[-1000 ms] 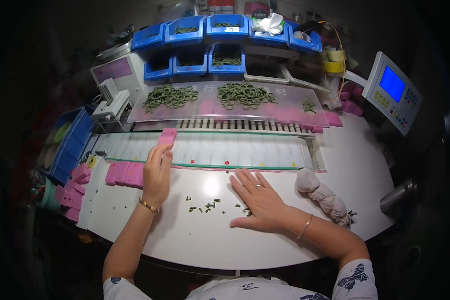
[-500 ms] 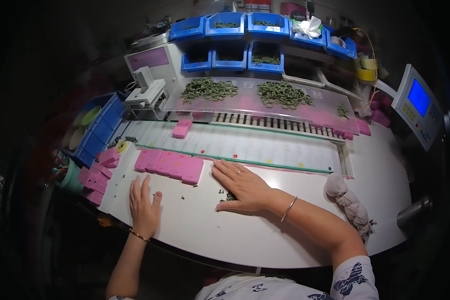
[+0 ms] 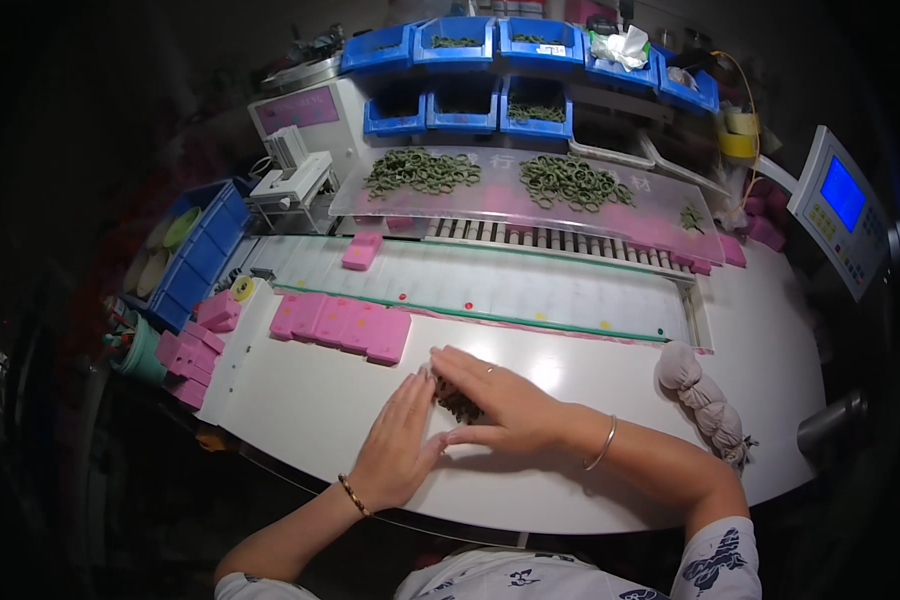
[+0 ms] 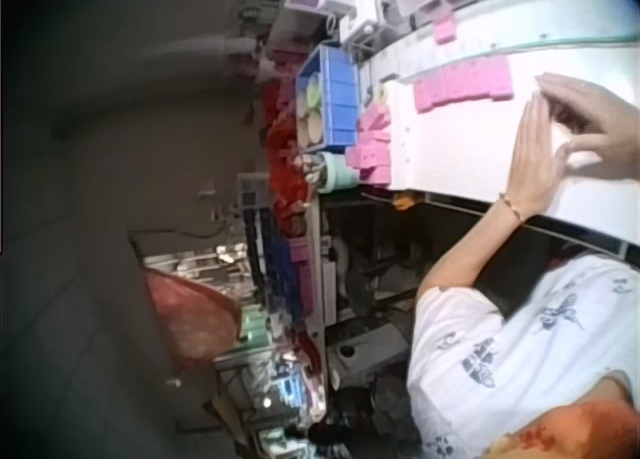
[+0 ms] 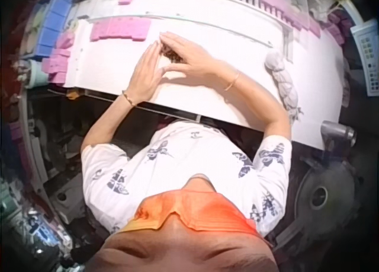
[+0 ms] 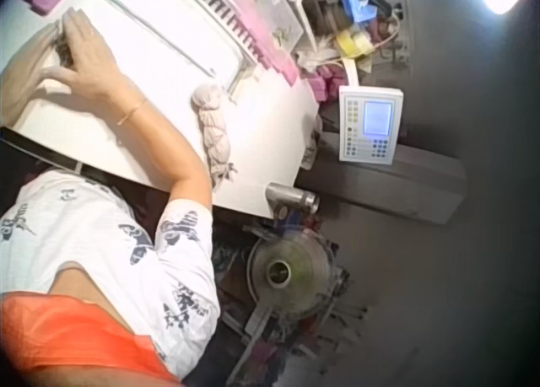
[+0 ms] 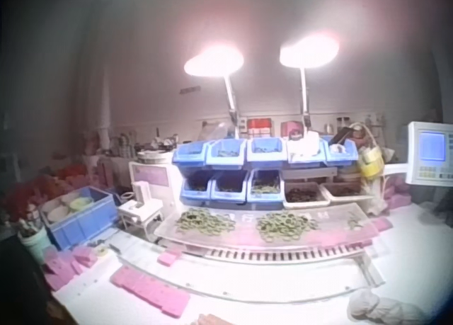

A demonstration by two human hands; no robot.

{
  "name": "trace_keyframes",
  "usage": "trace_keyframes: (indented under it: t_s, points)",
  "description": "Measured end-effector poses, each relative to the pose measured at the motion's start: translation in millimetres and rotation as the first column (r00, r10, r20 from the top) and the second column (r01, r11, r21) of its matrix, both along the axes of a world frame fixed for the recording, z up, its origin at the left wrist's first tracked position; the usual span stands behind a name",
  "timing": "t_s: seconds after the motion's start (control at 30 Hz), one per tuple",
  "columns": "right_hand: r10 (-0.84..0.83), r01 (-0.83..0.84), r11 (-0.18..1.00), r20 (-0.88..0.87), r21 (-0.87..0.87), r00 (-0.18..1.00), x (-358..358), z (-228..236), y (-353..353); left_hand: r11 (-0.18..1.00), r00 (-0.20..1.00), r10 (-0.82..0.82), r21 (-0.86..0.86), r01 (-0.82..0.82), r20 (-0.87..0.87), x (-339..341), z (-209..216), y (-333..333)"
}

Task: The person assembles electronic components by inserting small circular rings into pink plastic housings, pressing them into place with a white tool, and then placing the finished units in a row.

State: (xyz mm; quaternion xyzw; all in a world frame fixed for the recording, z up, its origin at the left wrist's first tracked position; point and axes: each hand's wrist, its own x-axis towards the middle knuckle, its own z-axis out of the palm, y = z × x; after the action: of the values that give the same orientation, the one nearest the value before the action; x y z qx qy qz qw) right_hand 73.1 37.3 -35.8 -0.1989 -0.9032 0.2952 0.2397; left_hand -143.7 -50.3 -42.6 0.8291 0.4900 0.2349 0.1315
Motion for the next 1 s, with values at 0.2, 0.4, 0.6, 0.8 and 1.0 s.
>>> trace_keyframes:
  t_s: [0.2, 0.4, 0.6, 0.8, 1.0]
  points:
    - [-0.126, 0.089, 0.977, 0.189, 0.193, 0.974, 44, 5, 3, 0.996, 0.999, 0.054, -0.065, -0.053, 0.009, 1, 5, 21]
    - [-0.183, 0.076, 0.947, 0.329, 0.313, 0.926, 60, 7, -8, 0.985, 0.987, -0.157, -0.078, 0.156, -0.013, 33, 11, 25]
    - [-0.200, 0.079, 0.933, 0.324, 0.351, 0.924, 47, 2, -3, 0.970, 0.919, -0.244, 0.069, 0.234, 0.309, 34, 18, 9]
    - [-0.099, -0.011, 0.928, 0.274, 0.372, 0.957, 8, -4, 16, 0.904, 0.850, -0.427, 0.174, 0.391, 0.307, 9, 19, -52]
    - [0.143, -0.212, 0.922, 0.223, 0.324, 0.964, -24, -15, 3, 0.910, 0.882, -0.414, 0.060, 0.411, 0.224, -12, -7, -91]
